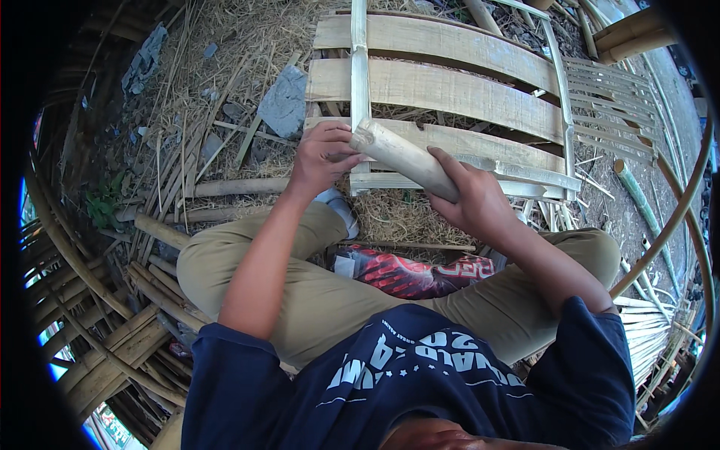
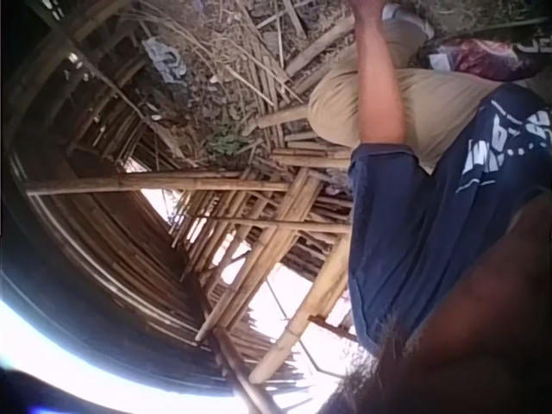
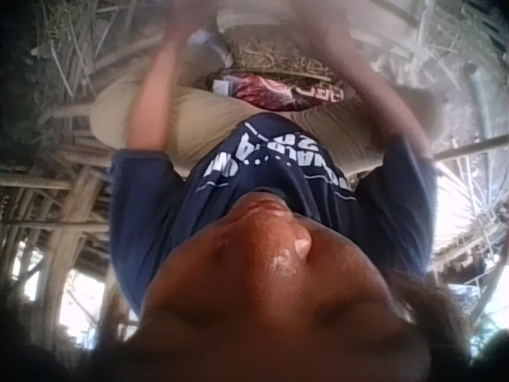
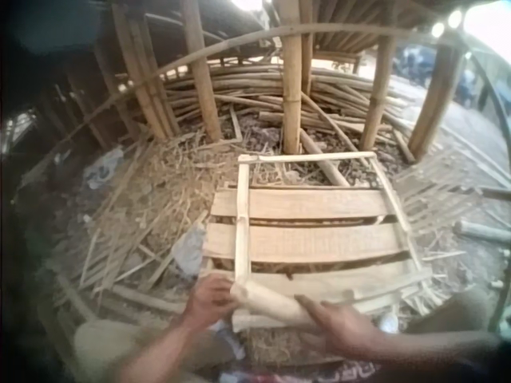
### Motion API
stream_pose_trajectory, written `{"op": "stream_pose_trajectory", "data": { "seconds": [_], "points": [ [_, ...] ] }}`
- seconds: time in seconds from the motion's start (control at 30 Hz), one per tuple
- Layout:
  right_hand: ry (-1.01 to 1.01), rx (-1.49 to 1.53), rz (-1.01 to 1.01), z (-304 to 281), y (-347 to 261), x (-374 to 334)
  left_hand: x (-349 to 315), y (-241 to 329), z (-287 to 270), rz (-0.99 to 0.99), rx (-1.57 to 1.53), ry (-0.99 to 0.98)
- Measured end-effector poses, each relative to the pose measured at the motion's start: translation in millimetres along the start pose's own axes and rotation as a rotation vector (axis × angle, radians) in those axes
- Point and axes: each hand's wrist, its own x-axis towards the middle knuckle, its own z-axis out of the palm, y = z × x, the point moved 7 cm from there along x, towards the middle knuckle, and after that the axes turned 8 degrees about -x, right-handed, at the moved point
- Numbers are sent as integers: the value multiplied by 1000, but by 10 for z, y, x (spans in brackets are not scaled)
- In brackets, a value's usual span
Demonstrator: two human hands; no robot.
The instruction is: The person assembles a bamboo frame by fitting bamboo strips together and pounding the joints into place using a bamboo piece as a mallet.
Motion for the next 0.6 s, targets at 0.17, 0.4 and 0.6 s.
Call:
{"op": "stream_pose_trajectory", "data": {
  "seconds": [0.17, 0.4, 0.6],
  "points": [
    [72, 76, -31, -31, 10, -15, -23, -22, 0, 30, 3, 0],
    [113, 130, -10, -32, 10, -31, -34, -34, 6, 2, -8, 8],
    [140, 169, -23, 7, -4, -42, -19, -30, 17, 12, -33, -8]
  ]
}}
